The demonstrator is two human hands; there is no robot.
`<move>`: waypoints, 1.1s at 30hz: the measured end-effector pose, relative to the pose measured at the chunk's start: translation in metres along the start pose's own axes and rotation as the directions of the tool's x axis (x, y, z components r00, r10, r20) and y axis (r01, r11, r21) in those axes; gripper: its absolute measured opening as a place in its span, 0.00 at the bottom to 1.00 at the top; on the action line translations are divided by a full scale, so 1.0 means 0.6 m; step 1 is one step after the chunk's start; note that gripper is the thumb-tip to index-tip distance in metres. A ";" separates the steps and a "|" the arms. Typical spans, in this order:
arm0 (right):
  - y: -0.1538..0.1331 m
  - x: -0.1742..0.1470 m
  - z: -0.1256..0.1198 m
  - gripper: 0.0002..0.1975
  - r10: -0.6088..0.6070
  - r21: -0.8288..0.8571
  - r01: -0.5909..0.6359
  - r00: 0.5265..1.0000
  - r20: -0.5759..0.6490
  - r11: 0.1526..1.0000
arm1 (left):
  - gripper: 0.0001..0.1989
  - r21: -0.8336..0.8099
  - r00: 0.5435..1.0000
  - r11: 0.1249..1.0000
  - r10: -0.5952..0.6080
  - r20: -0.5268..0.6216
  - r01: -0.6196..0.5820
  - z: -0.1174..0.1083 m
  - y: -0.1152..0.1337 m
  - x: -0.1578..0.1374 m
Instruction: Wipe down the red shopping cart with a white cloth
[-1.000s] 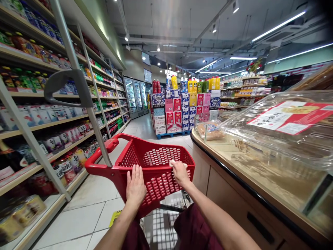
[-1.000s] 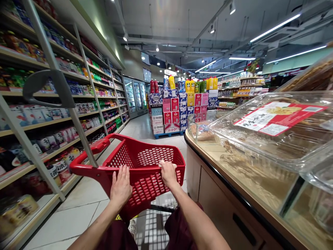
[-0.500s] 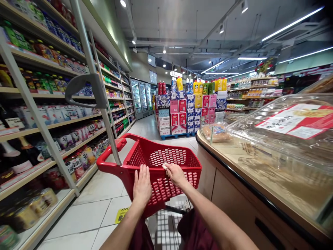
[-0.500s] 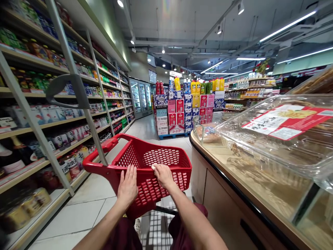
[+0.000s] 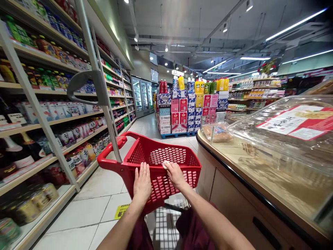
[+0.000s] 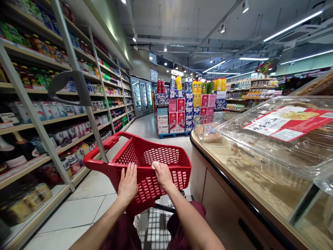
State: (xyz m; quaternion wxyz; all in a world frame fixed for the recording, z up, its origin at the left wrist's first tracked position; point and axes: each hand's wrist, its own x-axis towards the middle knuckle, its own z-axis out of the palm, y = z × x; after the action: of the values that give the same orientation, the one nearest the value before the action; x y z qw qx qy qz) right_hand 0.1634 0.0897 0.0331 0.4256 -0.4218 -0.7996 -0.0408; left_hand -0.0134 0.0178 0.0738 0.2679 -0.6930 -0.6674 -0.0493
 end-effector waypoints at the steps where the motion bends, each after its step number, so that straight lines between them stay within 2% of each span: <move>1: 0.015 -0.008 -0.007 0.16 -0.011 -0.005 0.011 1.000 0.010 1.000 | 0.31 0.001 1.000 1.000 0.010 -0.003 -0.010 0.002 -0.003 -0.001; 3: 0.071 -0.034 -0.031 0.16 0.016 -0.032 -0.016 1.000 -0.002 0.999 | 0.31 -0.007 1.000 1.000 0.021 -0.008 -0.021 0.006 -0.006 -0.002; 5: 0.127 -0.059 -0.054 0.17 0.109 -0.077 -0.113 0.992 -0.062 0.991 | 0.31 -0.024 1.000 1.000 0.015 -0.009 -0.015 0.006 -0.003 -0.003; 7: 0.150 -0.068 -0.059 0.18 0.207 -0.113 -0.223 0.968 -0.139 0.968 | 0.32 -0.035 1.000 0.999 -0.008 -0.004 0.008 0.005 0.004 -0.002; 9: 0.125 -0.058 -0.043 0.17 0.214 -0.107 -0.232 0.965 -0.154 0.967 | 0.32 -0.033 1.000 0.999 -0.023 0.007 0.023 0.002 0.009 -0.001; 13: 0.029 -0.012 -0.003 0.17 0.000 -0.004 0.000 1.000 -0.025 1.000 | 0.32 -0.011 1.000 1.000 -0.015 0.006 0.015 0.002 0.008 0.001; 15: 0.023 -0.007 -0.009 0.17 -0.038 0.019 0.038 0.999 -0.002 0.999 | 0.32 -0.010 1.000 1.000 -0.005 -0.007 0.005 0.005 0.003 0.001; 18: 0.080 -0.032 -0.045 0.17 0.027 -0.001 -0.027 0.999 -0.029 1.000 | 0.32 -0.024 1.000 1.000 0.013 -0.013 -0.013 0.008 -0.001 0.000; 20: 0.117 -0.048 -0.060 0.17 0.165 -0.057 -0.172 0.980 -0.112 0.983 | 0.33 -0.034 1.000 0.999 0.005 -0.007 -0.006 0.008 0.000 -0.001; 22: 0.116 -0.048 -0.051 0.17 0.260 -0.087 -0.277 0.951 -0.166 0.957 | 0.33 -0.046 1.000 0.999 -0.008 -0.012 0.007 0.009 0.005 -0.003; 23: 0.098 -0.040 -0.038 0.17 0.260 -0.082 -0.275 0.953 -0.158 0.958 | 0.33 -0.052 1.000 0.999 -0.010 -0.019 0.009 0.009 0.009 -0.004; 26: 0.008 -0.001 0.014 0.17 0.090 -0.011 -0.091 0.994 -0.059 0.996 | 0.33 -0.071 1.000 0.997 0.005 -0.031 -0.007 0.011 0.018 -0.008; 28: -0.037 0.022 0.032 0.17 -0.018 0.028 0.018 1.000 -0.021 0.999 | 0.33 -0.096 0.999 0.995 0.031 -0.024 -0.033 0.011 0.014 -0.012; 29: -0.044 0.026 0.031 0.17 -0.055 0.048 0.056 0.998 -0.002 0.997 | 0.33 -0.117 0.998 0.992 0.054 -0.025 -0.057 0.009 0.007 -0.014; 31: -0.027 0.018 0.015 0.16 -0.094 0.082 0.092 0.995 0.027 0.992 | 0.32 -0.166 0.995 0.982 0.075 -0.063 -0.084 0.002 -0.021 -0.016; 33: 0.012 -0.004 -0.003 0.16 -0.079 0.082 0.078 0.997 0.012 0.994 | 0.31 -0.201 0.988 0.980 -0.028 -0.151 -0.003 -0.009 -0.066 -0.015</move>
State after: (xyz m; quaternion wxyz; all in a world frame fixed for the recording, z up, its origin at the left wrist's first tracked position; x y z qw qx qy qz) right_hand 0.1700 0.0921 0.0305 0.4345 -0.3725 -0.8197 -0.0216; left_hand -0.0506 0.0057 0.0865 0.2466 -0.7064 -0.6410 -0.1709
